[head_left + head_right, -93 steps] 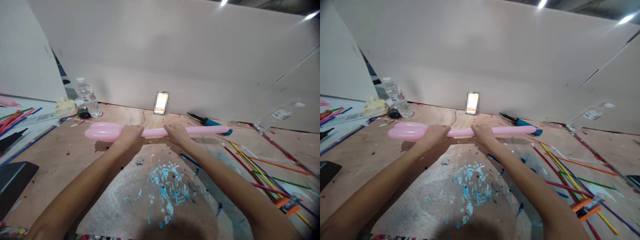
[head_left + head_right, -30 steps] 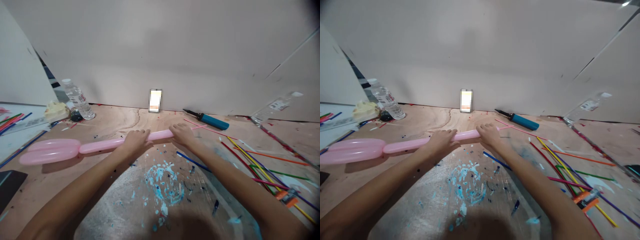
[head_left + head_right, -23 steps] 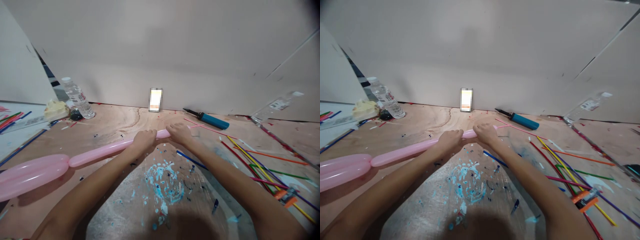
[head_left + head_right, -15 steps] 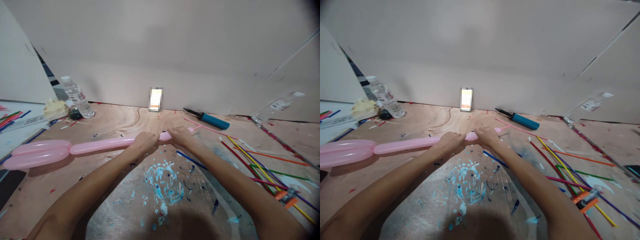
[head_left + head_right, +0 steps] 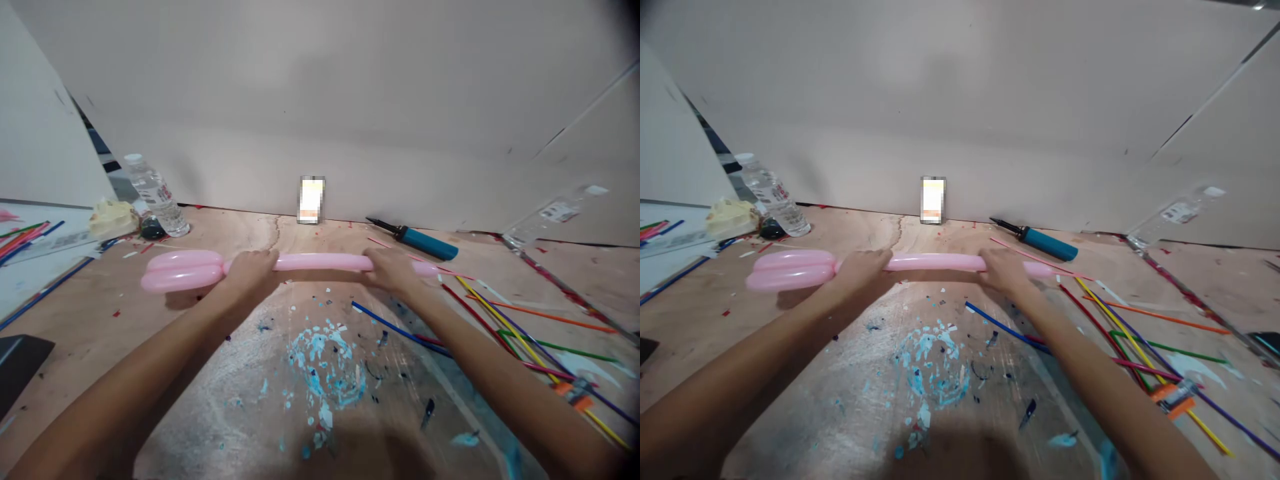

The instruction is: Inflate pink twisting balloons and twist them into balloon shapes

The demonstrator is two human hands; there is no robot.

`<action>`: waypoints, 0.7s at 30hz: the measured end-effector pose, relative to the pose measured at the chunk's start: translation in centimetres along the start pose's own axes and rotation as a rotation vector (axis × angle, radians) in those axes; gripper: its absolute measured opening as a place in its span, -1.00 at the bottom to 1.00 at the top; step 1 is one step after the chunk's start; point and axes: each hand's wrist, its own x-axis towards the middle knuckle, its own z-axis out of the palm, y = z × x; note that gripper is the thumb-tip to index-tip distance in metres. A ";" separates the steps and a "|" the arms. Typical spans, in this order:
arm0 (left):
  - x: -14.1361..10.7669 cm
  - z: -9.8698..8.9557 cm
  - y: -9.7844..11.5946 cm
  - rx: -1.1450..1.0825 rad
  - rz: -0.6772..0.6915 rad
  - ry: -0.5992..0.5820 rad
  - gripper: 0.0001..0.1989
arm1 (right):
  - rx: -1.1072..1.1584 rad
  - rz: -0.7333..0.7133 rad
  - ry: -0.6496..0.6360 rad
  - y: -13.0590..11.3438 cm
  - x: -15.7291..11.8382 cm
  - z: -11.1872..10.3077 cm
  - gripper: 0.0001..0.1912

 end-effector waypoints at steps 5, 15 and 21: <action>1.4 -0.9 4.4 -0.024 0.220 -0.009 -0.77 | 0.107 -0.144 -0.055 -7.3 1.9 -2.1 -0.72; 1.6 -2.3 3.1 0.203 0.267 0.207 -0.84 | 0.304 -0.153 -0.141 -6.6 2.5 -3.7 -0.69; 1.9 -2.5 4.7 0.146 0.374 0.172 -0.78 | 0.395 -0.252 -0.207 -7.7 3.8 -4.0 -0.70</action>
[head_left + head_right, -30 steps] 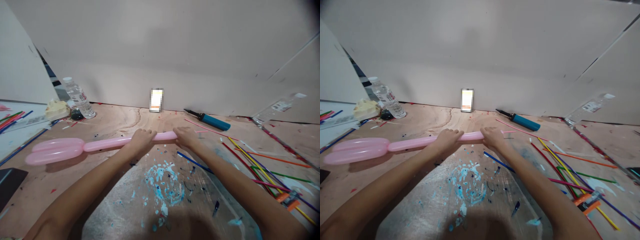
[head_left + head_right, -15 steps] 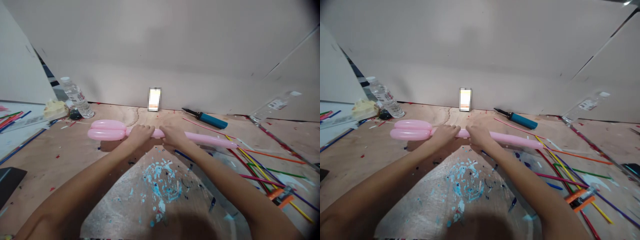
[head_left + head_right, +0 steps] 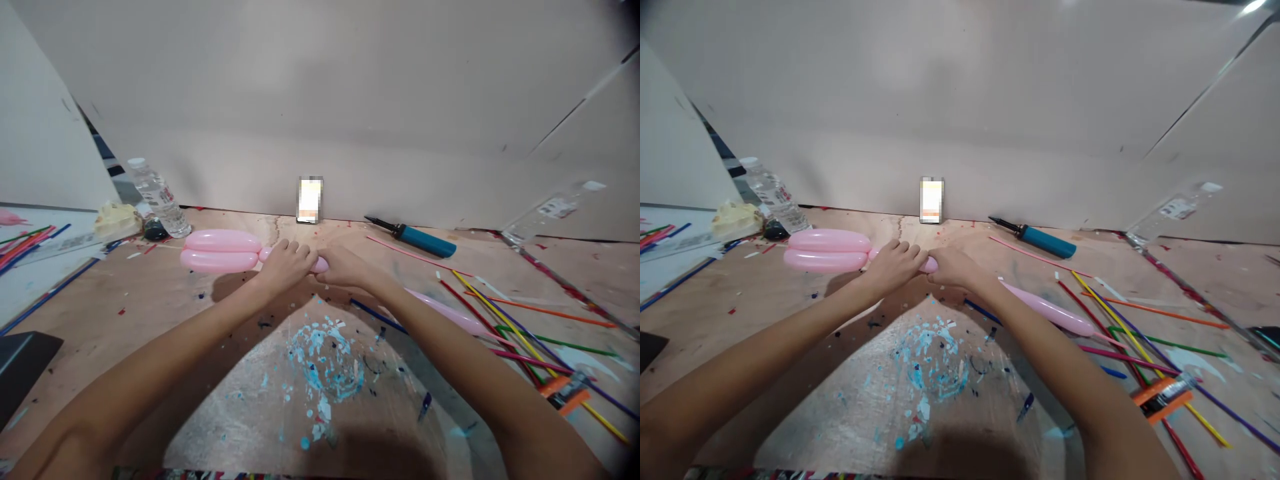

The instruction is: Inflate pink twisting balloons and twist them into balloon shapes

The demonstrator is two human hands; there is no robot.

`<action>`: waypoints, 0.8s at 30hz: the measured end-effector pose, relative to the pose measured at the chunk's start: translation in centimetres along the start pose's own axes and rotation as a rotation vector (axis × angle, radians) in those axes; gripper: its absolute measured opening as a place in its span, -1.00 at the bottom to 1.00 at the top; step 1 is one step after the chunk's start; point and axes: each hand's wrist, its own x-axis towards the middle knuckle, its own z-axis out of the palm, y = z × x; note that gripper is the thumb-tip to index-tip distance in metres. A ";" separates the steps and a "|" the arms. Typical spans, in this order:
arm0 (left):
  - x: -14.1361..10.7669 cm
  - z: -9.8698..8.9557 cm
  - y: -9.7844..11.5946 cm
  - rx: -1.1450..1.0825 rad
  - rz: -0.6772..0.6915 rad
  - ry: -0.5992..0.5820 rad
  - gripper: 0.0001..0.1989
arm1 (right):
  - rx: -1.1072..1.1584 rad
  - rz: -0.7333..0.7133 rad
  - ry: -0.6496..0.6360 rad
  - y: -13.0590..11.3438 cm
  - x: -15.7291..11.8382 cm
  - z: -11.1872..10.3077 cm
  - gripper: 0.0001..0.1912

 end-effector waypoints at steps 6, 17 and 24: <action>-0.6 0.0 -0.2 0.008 0.002 0.008 -0.76 | -0.022 0.018 -0.048 0.1 -0.2 -0.4 -0.76; -0.2 0.2 0.4 0.003 0.069 -0.018 -0.76 | -0.133 0.082 0.014 0.0 -0.8 0.5 -0.78; 0.8 -0.9 -0.7 -0.491 -0.117 -0.266 -0.71 | -0.337 0.045 0.191 -1.2 -1.4 0.5 -0.80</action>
